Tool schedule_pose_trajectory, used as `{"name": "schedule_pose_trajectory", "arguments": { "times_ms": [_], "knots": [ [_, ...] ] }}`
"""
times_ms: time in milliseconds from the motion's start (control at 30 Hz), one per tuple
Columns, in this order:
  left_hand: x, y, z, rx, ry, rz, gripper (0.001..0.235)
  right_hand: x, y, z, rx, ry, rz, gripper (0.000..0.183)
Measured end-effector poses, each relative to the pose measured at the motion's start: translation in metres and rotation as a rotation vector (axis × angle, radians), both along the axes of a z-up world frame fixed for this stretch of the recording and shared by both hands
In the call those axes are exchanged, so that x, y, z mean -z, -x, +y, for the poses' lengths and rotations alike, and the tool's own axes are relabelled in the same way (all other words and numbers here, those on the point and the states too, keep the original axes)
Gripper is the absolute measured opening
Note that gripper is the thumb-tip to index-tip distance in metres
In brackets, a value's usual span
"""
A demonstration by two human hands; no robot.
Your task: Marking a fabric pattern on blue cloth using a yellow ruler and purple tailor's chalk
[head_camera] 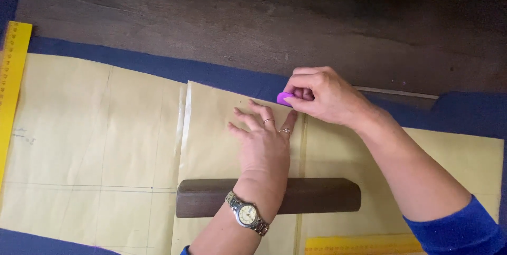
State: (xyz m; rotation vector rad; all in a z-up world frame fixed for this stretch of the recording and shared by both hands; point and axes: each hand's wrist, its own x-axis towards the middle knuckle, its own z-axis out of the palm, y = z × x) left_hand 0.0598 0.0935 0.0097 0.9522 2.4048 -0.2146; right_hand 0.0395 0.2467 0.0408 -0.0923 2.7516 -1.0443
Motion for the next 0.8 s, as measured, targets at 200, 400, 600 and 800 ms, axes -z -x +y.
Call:
{"name": "schedule_pose_trajectory", "arguments": {
  "times_ms": [200,400,600,800],
  "knots": [
    [0.002,0.0,0.005,-0.016,0.029,-0.046,0.065,0.002,-0.001,0.001,-0.03,0.005,0.033,0.006],
    [-0.003,0.002,0.005,-0.005,0.038,-0.035,0.061,0.005,-0.001,0.002,-0.027,0.032,0.048,0.007],
    [-0.008,0.001,0.005,0.01,0.057,-0.045,0.062,0.0,-0.003,0.004,-0.035,0.031,0.013,0.007],
    [-0.011,0.004,0.004,0.009,0.058,-0.039,0.061,-0.002,-0.024,0.03,-0.03,-0.03,-0.124,0.005]
  ]
}}
